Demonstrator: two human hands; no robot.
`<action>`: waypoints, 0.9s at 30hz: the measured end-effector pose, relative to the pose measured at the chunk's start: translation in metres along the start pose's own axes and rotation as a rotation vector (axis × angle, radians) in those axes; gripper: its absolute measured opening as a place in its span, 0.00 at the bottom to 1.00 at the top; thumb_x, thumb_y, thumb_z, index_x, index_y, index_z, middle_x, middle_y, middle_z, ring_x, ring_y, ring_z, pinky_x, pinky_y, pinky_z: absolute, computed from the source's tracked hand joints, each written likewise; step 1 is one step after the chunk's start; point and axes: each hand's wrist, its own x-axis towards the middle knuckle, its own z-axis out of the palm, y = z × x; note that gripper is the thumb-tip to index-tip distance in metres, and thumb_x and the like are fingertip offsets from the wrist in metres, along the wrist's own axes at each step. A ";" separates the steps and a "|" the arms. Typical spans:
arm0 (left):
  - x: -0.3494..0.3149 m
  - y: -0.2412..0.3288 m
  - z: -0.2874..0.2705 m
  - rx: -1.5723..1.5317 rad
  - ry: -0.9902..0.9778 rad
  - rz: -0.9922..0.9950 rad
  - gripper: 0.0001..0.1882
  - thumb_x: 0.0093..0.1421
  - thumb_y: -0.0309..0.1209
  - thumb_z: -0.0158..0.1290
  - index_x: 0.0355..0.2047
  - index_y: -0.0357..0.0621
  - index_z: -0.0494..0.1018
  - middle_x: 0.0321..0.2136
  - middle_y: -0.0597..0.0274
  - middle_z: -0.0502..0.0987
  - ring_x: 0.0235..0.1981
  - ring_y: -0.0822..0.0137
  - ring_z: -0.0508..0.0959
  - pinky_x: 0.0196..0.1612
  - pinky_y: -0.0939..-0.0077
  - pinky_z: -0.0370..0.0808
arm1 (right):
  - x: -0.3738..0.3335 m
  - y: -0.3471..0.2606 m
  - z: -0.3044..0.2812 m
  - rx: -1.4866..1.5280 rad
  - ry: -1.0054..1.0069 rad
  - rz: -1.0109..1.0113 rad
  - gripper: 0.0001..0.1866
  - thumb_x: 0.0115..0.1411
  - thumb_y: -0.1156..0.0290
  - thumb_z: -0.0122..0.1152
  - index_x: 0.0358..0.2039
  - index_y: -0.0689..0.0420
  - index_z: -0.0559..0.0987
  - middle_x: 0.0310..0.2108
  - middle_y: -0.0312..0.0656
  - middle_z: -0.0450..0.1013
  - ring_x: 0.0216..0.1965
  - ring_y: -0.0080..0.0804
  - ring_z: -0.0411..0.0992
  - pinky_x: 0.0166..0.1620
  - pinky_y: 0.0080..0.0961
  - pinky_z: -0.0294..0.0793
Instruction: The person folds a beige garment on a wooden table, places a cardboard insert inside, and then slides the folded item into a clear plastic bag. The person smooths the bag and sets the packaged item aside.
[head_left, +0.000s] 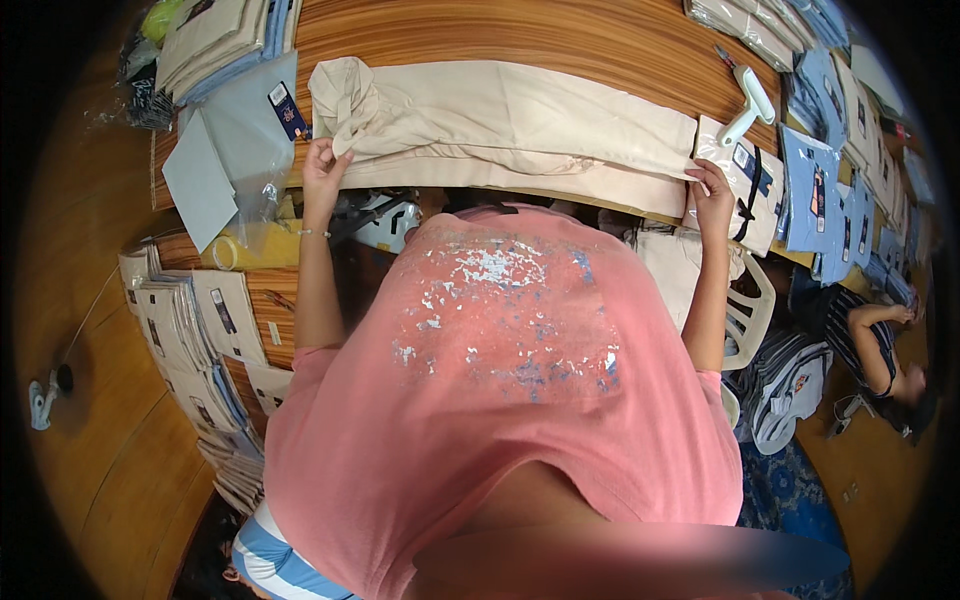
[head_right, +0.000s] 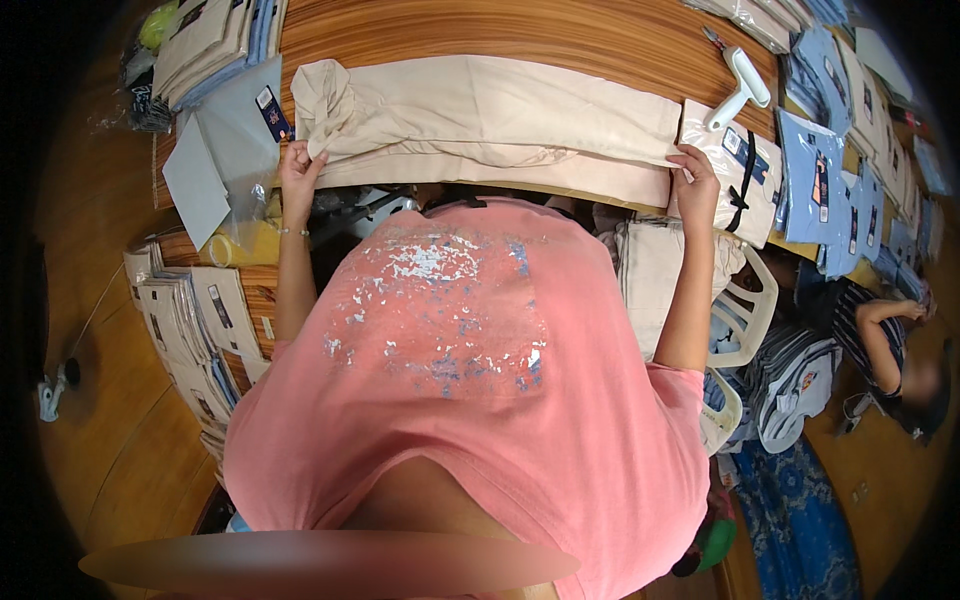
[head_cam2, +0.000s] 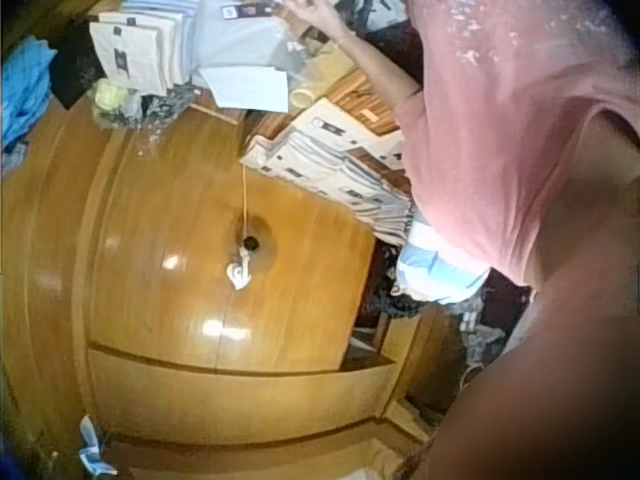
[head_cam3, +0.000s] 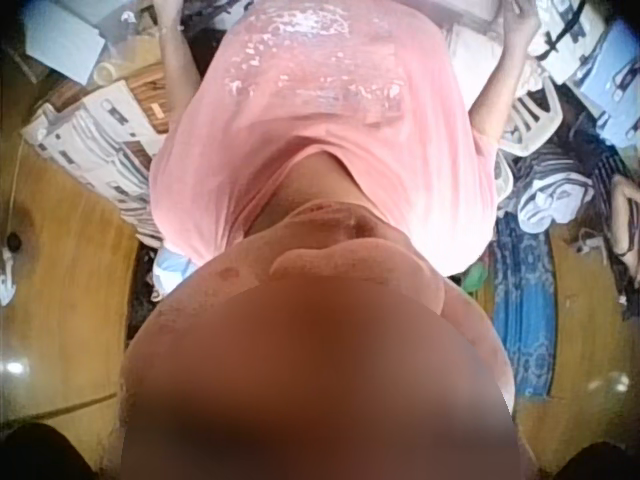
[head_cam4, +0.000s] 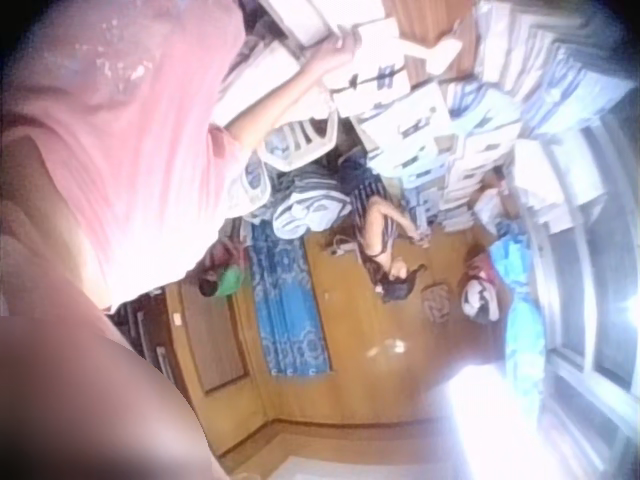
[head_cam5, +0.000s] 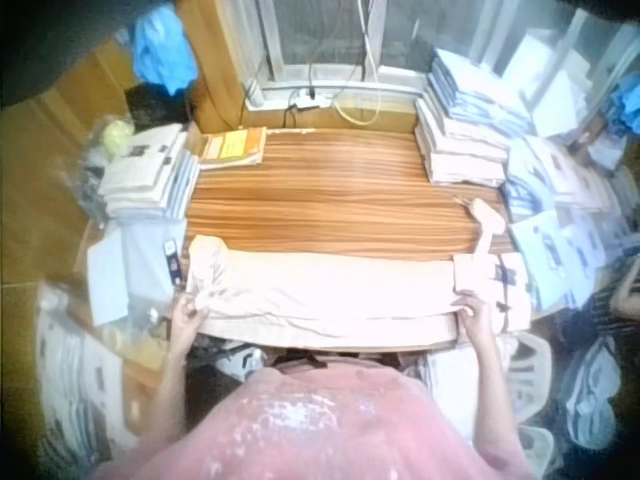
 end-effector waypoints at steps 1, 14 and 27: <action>-0.001 -0.004 -0.002 -0.005 -0.014 -0.028 0.11 0.57 0.20 0.51 0.40 0.39 0.64 0.37 0.60 0.76 0.38 0.75 0.73 0.44 0.84 0.68 | -0.002 -0.002 -0.002 -0.061 -0.027 -0.014 0.13 0.46 0.88 0.51 0.31 0.61 0.79 0.41 0.47 0.73 0.40 0.39 0.73 0.41 0.26 0.72; 0.004 -0.013 0.009 0.251 -0.170 -0.040 0.18 0.54 0.24 0.57 0.42 0.35 0.63 0.38 0.58 0.73 0.44 0.70 0.71 0.47 0.81 0.66 | 0.088 0.024 0.022 -0.238 0.057 0.225 0.17 0.49 0.67 0.62 0.40 0.58 0.75 0.24 0.43 0.75 0.25 0.35 0.73 0.31 0.27 0.71; 0.002 -0.022 0.008 0.242 -0.147 -0.039 0.16 0.54 0.21 0.55 0.41 0.35 0.64 0.38 0.58 0.73 0.42 0.70 0.71 0.45 0.81 0.67 | 0.129 0.044 0.012 0.128 -0.095 0.329 0.12 0.46 0.76 0.64 0.34 0.58 0.78 0.20 0.36 0.71 0.21 0.23 0.68 0.26 0.21 0.67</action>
